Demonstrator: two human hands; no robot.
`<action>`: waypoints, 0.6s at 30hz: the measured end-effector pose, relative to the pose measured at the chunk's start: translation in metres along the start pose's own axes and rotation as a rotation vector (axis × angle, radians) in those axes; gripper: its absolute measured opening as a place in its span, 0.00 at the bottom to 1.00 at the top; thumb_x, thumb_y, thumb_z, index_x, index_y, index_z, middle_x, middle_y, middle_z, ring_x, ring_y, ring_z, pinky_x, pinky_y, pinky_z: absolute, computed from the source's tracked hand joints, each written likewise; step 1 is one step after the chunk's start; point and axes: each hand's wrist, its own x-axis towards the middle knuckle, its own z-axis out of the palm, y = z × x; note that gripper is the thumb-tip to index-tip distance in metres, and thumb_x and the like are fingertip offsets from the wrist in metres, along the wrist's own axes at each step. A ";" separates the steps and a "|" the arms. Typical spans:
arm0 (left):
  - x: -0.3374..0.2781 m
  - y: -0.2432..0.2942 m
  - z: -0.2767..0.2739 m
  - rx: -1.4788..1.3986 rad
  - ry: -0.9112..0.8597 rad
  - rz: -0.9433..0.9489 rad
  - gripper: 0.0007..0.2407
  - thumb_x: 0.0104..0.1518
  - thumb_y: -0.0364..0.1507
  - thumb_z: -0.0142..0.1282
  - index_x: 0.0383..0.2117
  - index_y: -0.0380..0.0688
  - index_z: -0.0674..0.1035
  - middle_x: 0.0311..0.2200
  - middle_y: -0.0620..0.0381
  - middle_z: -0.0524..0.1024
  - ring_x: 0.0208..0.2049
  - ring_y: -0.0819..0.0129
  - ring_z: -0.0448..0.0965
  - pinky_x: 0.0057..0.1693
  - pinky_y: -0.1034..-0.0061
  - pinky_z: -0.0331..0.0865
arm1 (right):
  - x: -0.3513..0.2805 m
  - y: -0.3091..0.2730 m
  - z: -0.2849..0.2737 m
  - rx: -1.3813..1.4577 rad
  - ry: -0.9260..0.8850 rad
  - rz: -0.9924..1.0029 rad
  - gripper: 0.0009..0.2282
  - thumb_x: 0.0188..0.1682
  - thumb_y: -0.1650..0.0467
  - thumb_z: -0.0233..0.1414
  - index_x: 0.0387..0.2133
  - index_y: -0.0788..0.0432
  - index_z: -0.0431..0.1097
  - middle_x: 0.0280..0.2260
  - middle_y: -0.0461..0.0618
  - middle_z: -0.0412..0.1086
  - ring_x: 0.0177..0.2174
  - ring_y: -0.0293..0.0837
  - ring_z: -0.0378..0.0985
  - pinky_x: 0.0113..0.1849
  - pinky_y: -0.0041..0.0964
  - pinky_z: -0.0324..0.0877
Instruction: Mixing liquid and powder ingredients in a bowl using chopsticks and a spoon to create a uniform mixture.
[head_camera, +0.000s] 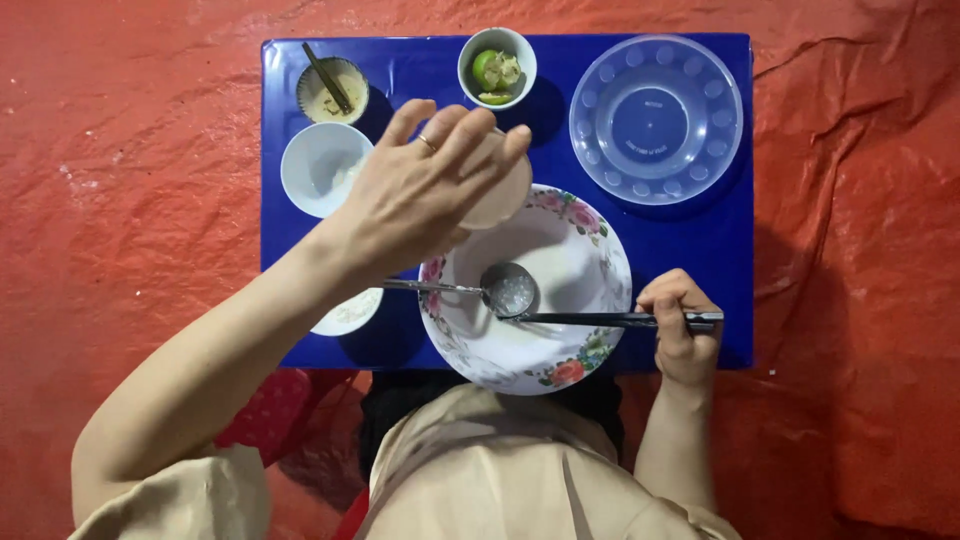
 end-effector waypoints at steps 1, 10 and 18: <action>0.001 0.005 -0.004 0.001 0.002 -0.001 0.45 0.40 0.46 0.73 0.68 0.48 0.62 0.57 0.50 0.66 0.56 0.56 0.70 0.62 0.58 0.64 | -0.002 0.000 0.001 -0.001 0.000 -0.003 0.18 0.58 0.60 0.48 0.23 0.60 0.67 0.23 0.50 0.65 0.25 0.40 0.67 0.30 0.30 0.62; 0.006 0.023 -0.021 0.031 0.111 0.028 0.28 0.59 0.21 0.64 0.66 0.47 0.67 0.54 0.51 0.66 0.56 0.58 0.71 0.67 0.51 0.61 | -0.003 -0.002 0.002 -0.085 -0.023 -0.009 0.18 0.59 0.61 0.46 0.22 0.59 0.66 0.25 0.47 0.67 0.27 0.40 0.68 0.35 0.34 0.61; 0.008 0.031 -0.036 0.185 0.167 0.082 0.24 0.67 0.24 0.63 0.68 0.46 0.67 0.54 0.51 0.69 0.55 0.63 0.76 0.68 0.51 0.60 | -0.005 -0.001 0.001 -0.137 -0.033 0.013 0.20 0.60 0.58 0.45 0.22 0.57 0.67 0.25 0.45 0.66 0.28 0.39 0.67 0.34 0.34 0.62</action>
